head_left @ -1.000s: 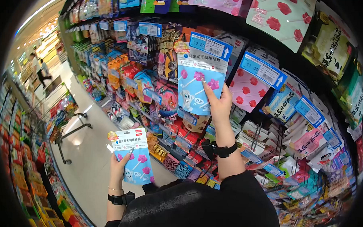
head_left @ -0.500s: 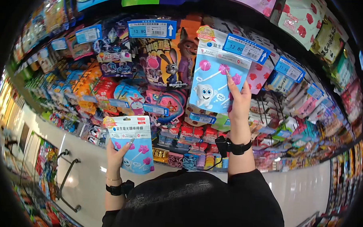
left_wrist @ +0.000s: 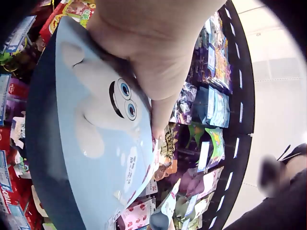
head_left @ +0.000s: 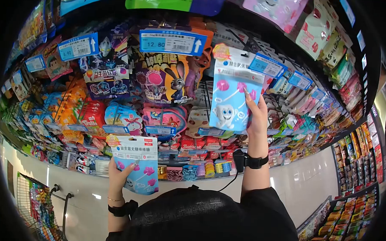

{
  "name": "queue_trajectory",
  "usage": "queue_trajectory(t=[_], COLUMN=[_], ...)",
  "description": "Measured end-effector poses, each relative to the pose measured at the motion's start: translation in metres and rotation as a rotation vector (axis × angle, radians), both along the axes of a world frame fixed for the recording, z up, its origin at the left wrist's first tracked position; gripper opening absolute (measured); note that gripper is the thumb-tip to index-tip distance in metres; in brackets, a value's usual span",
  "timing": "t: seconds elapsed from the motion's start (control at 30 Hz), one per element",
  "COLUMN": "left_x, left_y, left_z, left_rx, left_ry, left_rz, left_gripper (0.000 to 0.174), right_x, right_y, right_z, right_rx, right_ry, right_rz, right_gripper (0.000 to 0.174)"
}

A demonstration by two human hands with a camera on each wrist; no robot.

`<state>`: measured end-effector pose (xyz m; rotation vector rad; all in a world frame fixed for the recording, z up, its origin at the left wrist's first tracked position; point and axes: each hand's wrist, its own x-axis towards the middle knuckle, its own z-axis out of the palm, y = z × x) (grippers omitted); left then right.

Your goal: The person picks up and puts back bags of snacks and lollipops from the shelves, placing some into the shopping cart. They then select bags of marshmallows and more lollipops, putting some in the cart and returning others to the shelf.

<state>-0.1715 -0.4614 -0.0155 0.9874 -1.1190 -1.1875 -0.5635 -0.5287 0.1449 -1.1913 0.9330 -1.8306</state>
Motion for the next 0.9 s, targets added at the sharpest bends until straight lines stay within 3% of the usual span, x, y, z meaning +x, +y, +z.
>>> queue_trajectory(t=[0.27,0.43,0.5,0.63,0.67,0.77,0.9], left_x=[0.03,0.03,0.032,0.039,0.041,0.044,0.045], left_y=[-0.005,0.001,0.002,0.002,0.002,0.003,0.004], left_z=[-0.037,-0.044,-0.046,-0.066,-0.069,-0.073,-0.07], left_rx=[0.071,0.104,0.109,0.18,0.183,0.236,0.218], left_ry=[-0.035,0.14,0.11,0.157,0.167,0.163,0.151], left_rz=[-0.031,0.004,0.058,0.055,0.048,0.024,0.039], left_gripper=[0.053,0.051,0.049,0.047,0.047,0.047,0.047], right_x=[-0.002,-0.008,-0.005,-0.011,-0.015,-0.011,0.0], right_y=[0.01,0.004,0.003,0.003,0.002,0.002,0.012], right_z=[-0.007,-0.009,-0.007,-0.015,-0.013,-0.017,-0.014], right_rx=[-0.098,-0.095,-0.076,0.012,0.02,0.042,0.004], right_ry=[-0.06,0.02,-0.054,-0.085,-0.037,-0.089,0.031], right_rz=[0.005,0.004,0.133,0.109,0.249,0.142,0.118], right_gripper=[0.037,0.044,0.05,0.054,0.052,0.05,0.053])
